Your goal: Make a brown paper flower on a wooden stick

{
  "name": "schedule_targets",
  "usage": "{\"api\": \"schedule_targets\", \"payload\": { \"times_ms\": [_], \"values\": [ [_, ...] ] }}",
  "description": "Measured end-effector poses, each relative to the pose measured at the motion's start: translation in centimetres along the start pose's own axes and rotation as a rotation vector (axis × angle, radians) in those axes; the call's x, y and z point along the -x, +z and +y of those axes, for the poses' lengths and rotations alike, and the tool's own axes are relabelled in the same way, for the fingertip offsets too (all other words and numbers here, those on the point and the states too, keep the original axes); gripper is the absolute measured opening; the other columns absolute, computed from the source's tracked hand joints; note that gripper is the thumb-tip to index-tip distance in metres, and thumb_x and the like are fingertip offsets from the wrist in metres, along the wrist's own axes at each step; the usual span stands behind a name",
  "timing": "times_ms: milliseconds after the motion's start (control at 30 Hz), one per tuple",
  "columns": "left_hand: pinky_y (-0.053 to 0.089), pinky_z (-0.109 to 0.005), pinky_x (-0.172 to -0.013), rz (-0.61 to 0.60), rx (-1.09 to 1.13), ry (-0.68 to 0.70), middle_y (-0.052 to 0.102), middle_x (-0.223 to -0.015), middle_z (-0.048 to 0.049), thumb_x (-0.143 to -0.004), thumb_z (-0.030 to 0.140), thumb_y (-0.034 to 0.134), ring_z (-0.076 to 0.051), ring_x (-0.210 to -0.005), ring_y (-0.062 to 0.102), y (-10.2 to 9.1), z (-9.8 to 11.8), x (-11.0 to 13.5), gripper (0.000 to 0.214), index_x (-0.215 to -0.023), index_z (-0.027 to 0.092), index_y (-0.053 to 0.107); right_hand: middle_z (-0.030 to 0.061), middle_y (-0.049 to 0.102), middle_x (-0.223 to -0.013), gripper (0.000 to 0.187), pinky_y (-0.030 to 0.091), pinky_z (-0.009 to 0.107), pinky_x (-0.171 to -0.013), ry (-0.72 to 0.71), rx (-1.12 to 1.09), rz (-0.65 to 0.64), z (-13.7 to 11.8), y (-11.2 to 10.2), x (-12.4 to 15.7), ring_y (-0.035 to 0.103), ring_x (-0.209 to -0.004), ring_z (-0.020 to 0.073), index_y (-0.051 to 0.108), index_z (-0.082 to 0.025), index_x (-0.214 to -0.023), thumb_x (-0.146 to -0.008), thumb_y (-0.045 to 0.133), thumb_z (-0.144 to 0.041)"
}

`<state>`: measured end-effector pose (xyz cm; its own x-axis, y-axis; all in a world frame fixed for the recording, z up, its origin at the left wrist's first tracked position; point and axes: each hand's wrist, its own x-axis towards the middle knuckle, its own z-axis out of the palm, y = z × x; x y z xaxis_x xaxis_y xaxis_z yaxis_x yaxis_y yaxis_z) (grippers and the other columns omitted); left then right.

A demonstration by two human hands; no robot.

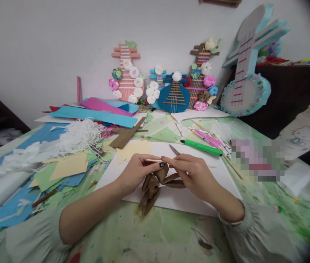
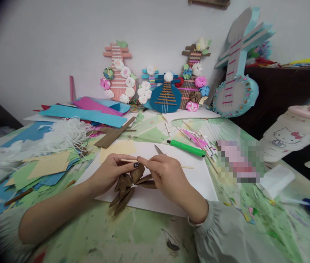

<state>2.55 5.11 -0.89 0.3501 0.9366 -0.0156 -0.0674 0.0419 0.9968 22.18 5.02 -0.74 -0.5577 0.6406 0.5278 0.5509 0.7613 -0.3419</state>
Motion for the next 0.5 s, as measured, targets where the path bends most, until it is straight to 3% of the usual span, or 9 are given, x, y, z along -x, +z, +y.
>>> {"api": "schedule_targets", "payload": {
  "times_ms": [267, 400, 500],
  "values": [
    [0.05, -0.025, -0.064, 0.035, 0.051, -0.04, 0.071, -0.08, -0.0081, -0.074, 0.033, 0.068, -0.015, -0.069, 0.063, 0.17, -0.08, 0.14, 0.027, -0.091, 0.012, 0.072, 0.0051, 0.067, -0.084, 0.035, 0.043, 0.026, -0.065, -0.002, 0.065, 0.084, -0.85, 0.14, 0.25, 0.057, -0.075, 0.014, 0.064, -0.023, -0.112, -0.089, 0.04, -0.013],
    [0.051, -0.027, -0.074, 0.046, -0.079, 0.041, 0.071, -0.087, -0.0076, -0.075, 0.029, 0.067, -0.017, -0.08, 0.065, 0.11, 0.02, 0.17, 0.022, -0.089, 0.014, 0.072, 0.0053, 0.066, -0.078, 0.027, 0.04, 0.025, -0.062, 0.134, 0.059, 0.081, -0.89, -0.12, 0.06, 0.056, -0.069, 0.0137, 0.064, -0.017, -0.108, -0.089, 0.046, -0.024],
    [0.052, -0.027, -0.075, 0.038, -0.16, 0.071, 0.071, -0.09, -0.0075, -0.076, 0.028, 0.065, -0.017, -0.082, 0.064, 0.17, 0.12, 0.3, 0.021, -0.09, 0.014, 0.072, 0.0026, 0.064, -0.069, 0.021, 0.035, 0.024, -0.056, 0.246, 0.07, -0.021, -0.92, -0.5, -0.22, 0.053, -0.06, 0.0119, 0.067, -0.018, -0.086, -0.087, 0.05, -0.03]
  ]
}}
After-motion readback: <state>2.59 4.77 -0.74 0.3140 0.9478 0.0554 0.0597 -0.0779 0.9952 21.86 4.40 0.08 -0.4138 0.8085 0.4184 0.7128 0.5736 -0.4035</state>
